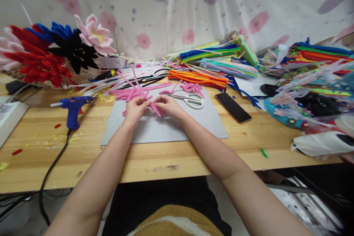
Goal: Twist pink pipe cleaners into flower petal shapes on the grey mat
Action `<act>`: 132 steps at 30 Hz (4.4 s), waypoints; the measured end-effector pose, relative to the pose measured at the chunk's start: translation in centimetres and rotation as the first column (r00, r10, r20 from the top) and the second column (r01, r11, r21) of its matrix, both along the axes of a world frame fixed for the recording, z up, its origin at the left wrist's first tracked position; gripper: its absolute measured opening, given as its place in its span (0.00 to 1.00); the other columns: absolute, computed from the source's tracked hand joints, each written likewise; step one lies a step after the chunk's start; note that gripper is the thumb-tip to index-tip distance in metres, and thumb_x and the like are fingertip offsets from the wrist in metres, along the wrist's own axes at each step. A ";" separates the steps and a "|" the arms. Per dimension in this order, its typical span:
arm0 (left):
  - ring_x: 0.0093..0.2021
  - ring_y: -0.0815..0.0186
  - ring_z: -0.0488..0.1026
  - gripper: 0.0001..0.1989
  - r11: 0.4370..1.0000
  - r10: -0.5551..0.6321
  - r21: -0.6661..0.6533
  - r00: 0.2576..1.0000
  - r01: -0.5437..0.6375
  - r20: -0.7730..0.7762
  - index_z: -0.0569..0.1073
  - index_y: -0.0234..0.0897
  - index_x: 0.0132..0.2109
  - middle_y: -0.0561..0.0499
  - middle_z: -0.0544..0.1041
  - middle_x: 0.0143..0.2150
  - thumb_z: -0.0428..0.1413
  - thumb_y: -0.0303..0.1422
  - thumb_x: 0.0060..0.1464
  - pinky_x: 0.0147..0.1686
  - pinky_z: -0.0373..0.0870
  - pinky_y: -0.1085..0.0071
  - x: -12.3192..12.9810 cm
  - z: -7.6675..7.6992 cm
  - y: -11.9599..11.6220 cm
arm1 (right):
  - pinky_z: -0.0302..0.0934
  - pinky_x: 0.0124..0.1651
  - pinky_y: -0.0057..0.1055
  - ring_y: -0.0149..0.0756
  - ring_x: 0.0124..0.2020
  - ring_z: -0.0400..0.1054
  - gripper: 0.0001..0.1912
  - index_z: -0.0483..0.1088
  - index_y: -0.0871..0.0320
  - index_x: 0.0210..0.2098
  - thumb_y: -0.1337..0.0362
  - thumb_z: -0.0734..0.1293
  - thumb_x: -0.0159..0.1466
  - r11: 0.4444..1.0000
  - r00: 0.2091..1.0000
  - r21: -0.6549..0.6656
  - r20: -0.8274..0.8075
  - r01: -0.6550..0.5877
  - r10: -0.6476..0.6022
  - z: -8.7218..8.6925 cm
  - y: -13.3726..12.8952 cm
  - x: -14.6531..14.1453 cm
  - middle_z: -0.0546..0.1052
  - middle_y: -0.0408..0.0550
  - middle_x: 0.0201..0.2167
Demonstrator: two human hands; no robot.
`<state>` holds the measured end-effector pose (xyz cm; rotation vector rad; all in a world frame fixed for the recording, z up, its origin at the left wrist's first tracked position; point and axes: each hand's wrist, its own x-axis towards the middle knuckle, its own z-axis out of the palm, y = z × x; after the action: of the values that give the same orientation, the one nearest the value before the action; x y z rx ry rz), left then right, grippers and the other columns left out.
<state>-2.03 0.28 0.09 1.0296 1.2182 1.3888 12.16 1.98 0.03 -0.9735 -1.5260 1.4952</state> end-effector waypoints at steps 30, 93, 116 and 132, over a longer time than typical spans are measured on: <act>0.27 0.65 0.74 0.14 0.993 0.036 -0.114 0.983 -0.016 0.179 0.70 0.32 0.26 0.51 0.73 0.22 0.64 0.37 0.35 0.31 0.71 0.70 0.2 0.2 0.0 | 0.48 0.23 0.23 0.24 0.18 0.52 0.20 0.62 0.60 0.24 0.50 0.56 0.61 0.985 0.989 0.170 0.142 0.001 -0.026 -2.1 0.6 -1.7 0.60 0.37 0.16; 0.17 0.73 0.68 0.10 0.929 -0.245 -0.262 0.965 0.261 0.093 0.74 0.32 0.30 0.51 0.71 0.22 0.61 0.35 0.42 0.16 0.68 0.76 -0.3 0.3 -1.2 | 0.63 0.30 0.24 0.24 0.22 0.63 0.06 0.62 0.59 0.28 0.72 0.62 0.50 0.933 0.874 -0.337 -0.404 0.131 -0.269 -0.5 1.2 1.4 0.68 0.38 0.20; 0.16 0.74 0.63 0.06 0.836 -0.401 -0.424 0.915 0.348 -0.041 0.71 0.30 0.27 0.52 0.68 0.18 0.56 0.30 0.46 0.16 0.65 0.76 0.3 1.0 -1.8 | 0.42 0.18 0.23 0.23 0.15 0.47 0.10 0.65 0.60 0.28 0.69 0.57 0.46 0.986 0.981 0.075 -0.132 0.151 -0.141 -0.6 1.7 3.0 0.57 0.35 0.15; 0.18 0.75 0.65 0.11 0.807 -0.511 -0.374 0.858 0.457 -0.054 0.71 0.31 0.30 0.53 0.69 0.22 0.59 0.37 0.44 0.19 0.67 0.75 -0.2 0.3 -1.8 | 0.42 0.19 0.23 0.22 0.16 0.46 0.08 0.63 0.58 0.29 0.68 0.58 0.48 0.940 0.917 0.028 -0.229 0.341 -0.326 -1.0 2.6 3.2 0.57 0.36 0.17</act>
<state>-2.24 -1.56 0.40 1.1064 1.1495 0.6715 15.33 4.56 -0.98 -0.9392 -1.1756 1.2529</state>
